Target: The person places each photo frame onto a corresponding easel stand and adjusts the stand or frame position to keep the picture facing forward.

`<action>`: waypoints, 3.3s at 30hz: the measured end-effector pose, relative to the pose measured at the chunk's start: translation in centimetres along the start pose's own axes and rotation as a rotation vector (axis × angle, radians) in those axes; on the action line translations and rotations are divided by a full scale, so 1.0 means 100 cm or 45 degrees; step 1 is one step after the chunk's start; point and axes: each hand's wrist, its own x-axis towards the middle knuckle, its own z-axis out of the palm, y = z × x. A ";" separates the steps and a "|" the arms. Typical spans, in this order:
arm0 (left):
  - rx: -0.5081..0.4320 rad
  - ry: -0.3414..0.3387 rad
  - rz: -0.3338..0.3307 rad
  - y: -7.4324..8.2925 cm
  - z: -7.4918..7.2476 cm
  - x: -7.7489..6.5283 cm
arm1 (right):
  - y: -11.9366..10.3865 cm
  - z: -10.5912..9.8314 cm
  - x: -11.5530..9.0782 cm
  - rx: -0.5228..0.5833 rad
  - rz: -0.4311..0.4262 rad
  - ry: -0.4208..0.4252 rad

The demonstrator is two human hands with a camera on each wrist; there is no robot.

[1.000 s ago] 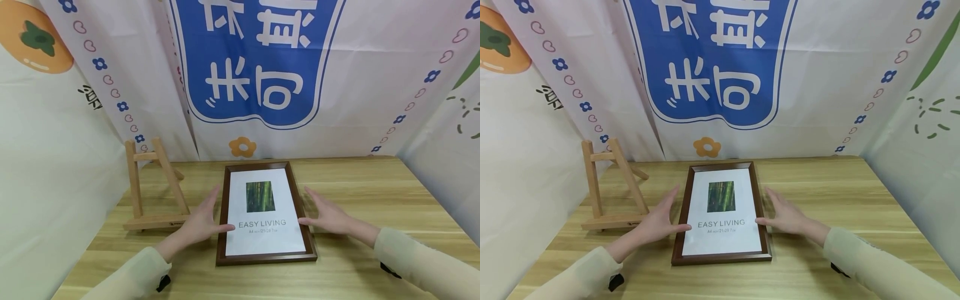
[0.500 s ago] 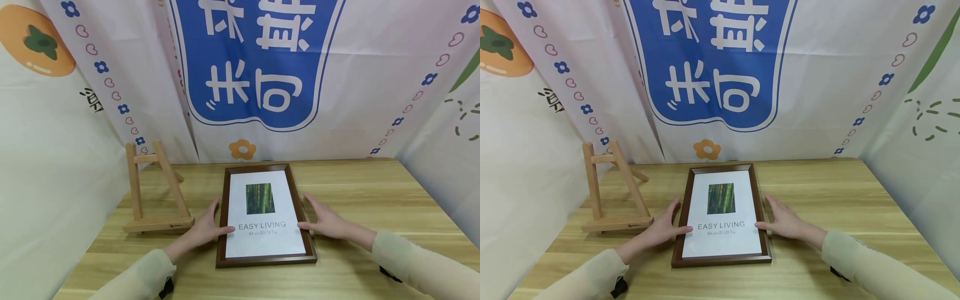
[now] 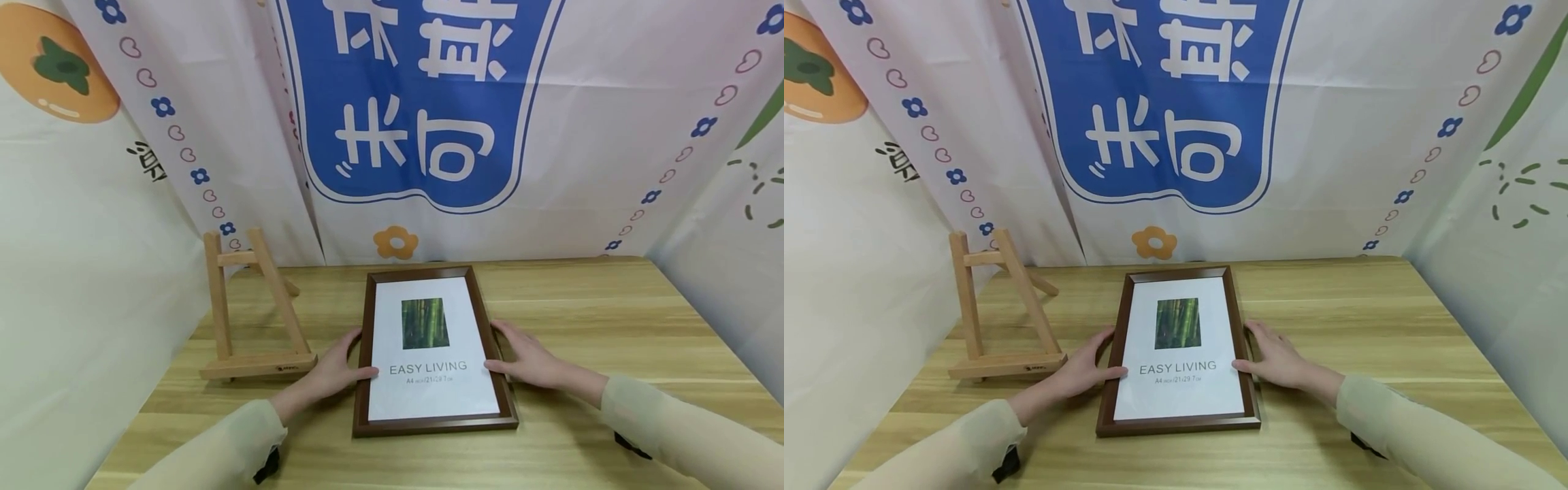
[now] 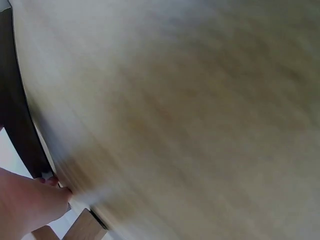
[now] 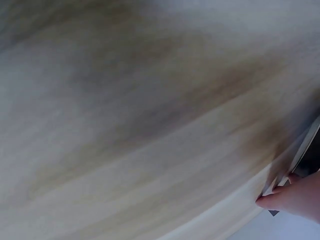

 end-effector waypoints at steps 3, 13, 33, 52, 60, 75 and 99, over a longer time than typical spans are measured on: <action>-0.027 -0.013 0.010 0.000 0.001 0.000 | -0.001 0.000 0.001 0.006 0.002 -0.009; -0.114 0.002 -0.019 -0.001 0.001 0.001 | -0.002 0.000 0.005 0.089 0.038 -0.010; -0.428 0.074 -0.007 0.017 -0.003 -0.011 | -0.006 -0.004 -0.002 0.576 -0.062 0.063; -0.423 0.304 0.173 0.049 -0.045 -0.048 | -0.051 -0.026 -0.004 0.652 -0.265 0.388; -0.347 0.441 0.233 0.048 -0.061 -0.068 | -0.075 -0.022 -0.001 0.667 -0.418 0.467; -0.126 0.697 0.440 0.033 -0.100 -0.080 | -0.111 -0.016 0.038 0.545 -0.715 0.558; -0.040 0.911 0.379 -0.020 -0.173 -0.093 | -0.179 0.038 0.118 0.624 -0.927 0.591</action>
